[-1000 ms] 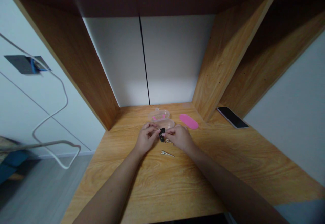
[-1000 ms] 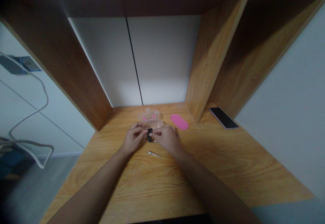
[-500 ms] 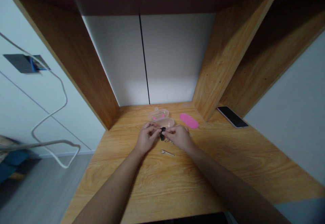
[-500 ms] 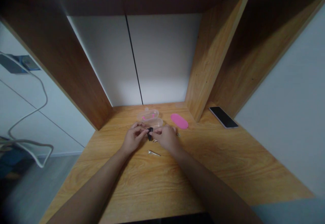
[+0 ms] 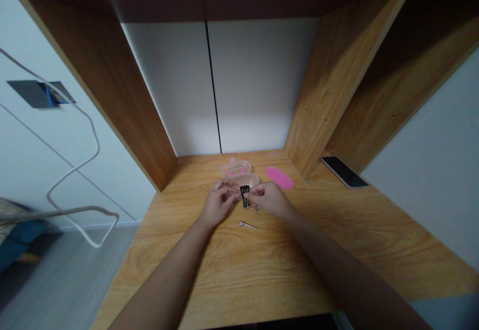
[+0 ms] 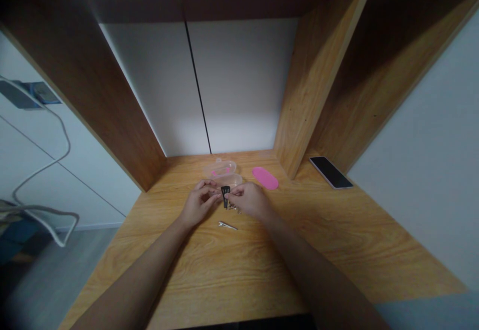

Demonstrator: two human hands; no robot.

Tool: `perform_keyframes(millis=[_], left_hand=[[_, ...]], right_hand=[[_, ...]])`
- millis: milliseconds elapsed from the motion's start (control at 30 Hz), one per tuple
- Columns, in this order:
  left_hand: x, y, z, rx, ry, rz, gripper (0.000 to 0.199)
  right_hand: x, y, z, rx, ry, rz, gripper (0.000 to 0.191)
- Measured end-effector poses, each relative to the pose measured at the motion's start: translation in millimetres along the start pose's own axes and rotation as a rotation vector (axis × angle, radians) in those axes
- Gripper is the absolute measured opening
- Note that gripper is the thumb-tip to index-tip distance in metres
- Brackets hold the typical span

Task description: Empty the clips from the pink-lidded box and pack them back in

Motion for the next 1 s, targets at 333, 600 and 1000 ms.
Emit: perform_keyframes(millis=[333,600,1000], left_hand=[[-1.9,0,-1,0.030,-0.033,-0.069,0.017],[-3.4,-1,-5,0.024,-0.029,-0.073,0.026],[-2.1,0,-1,0.026,-0.053,-0.092,0.028]], right_hand=[[-27,-10,53,-0.420,0.803,-0.216,0.020],[2,-42,66,-0.396,1.226,0.131,0.018],[-43,-4,55,-0.507,0.645,0.090,0.015]])
Point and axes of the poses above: each hand's wrist, its own y-axis away from the middle knuckle, its own x-axis out of the palm, z = x × y, the point moved 3 cm from there along -y, towards the middle knuckle, and after that the axes turned 12 degrees about -y, right-handed, at the moved point
